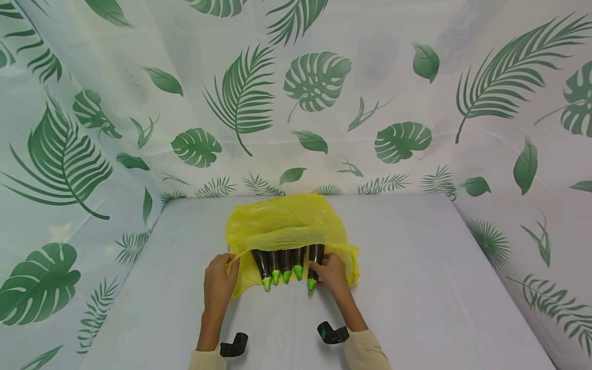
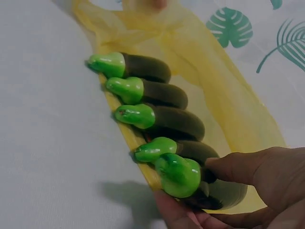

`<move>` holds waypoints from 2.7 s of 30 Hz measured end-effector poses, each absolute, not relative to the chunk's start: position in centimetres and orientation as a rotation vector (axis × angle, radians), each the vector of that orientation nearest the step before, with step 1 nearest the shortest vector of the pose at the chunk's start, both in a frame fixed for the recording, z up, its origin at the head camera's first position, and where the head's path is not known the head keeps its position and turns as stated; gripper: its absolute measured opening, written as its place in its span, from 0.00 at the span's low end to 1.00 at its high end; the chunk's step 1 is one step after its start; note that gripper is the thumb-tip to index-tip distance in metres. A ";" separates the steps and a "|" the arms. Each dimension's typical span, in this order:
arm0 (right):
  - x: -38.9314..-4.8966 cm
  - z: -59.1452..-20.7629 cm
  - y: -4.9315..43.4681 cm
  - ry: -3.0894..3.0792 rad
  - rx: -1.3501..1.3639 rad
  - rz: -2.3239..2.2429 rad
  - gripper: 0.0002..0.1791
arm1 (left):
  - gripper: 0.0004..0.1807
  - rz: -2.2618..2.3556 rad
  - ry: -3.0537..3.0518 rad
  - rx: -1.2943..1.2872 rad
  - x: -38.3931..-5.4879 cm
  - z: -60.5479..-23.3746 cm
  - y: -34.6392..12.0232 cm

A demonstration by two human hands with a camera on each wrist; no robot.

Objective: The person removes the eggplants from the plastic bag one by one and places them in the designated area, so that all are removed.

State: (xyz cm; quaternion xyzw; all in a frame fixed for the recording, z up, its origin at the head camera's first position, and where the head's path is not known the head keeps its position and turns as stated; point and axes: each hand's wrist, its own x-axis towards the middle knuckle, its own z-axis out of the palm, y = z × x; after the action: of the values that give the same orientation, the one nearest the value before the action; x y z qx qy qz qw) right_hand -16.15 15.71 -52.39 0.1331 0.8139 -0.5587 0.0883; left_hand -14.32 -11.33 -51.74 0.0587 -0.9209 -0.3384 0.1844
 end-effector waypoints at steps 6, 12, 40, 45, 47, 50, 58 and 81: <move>-15.2 -52.0 15.8 2.391 0.357 -1.547 0.32 | 0.09 -0.948 -2.604 0.170 -14.3 -51.8 -11.4; -14.0 -51.0 15.7 2.335 0.292 -1.472 0.31 | 0.09 -0.950 -2.598 0.174 -14.3 -51.9 -11.3; -12.8 -43.2 22.1 2.245 -0.337 -1.758 0.33 | 0.08 -0.946 -2.611 0.172 -14.4 -51.6 -10.9; -12.6 -42.6 24.4 2.391 -0.207 -1.820 0.34 | 0.09 -0.940 -2.615 0.167 -14.3 -51.7 -10.9; -12.6 -42.5 25.2 2.444 -0.148 -1.815 0.35 | 0.09 -0.941 -2.614 0.166 -14.3 -51.8 -11.0; -12.6 -42.4 26.3 2.558 -0.031 -1.742 0.37 | 0.09 -0.940 -2.616 0.169 -14.3 -51.9 -11.0; -13.5 -44.6 28.5 2.743 0.291 -1.465 0.43 | 0.09 -0.951 -2.610 0.182 -14.4 -52.0 -11.0; -15.7 -50.6 30.1 2.626 0.565 -1.361 0.39 | 0.07 -0.967 -2.568 0.168 -13.9 -52.4 -11.3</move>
State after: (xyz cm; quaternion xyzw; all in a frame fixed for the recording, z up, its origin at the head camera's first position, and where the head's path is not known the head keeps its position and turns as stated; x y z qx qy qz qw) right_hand -15.68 30.05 -50.56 0.1874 0.8703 -0.4509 0.0651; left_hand -13.94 -11.34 -52.45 0.0599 -0.9162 -0.3449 0.1949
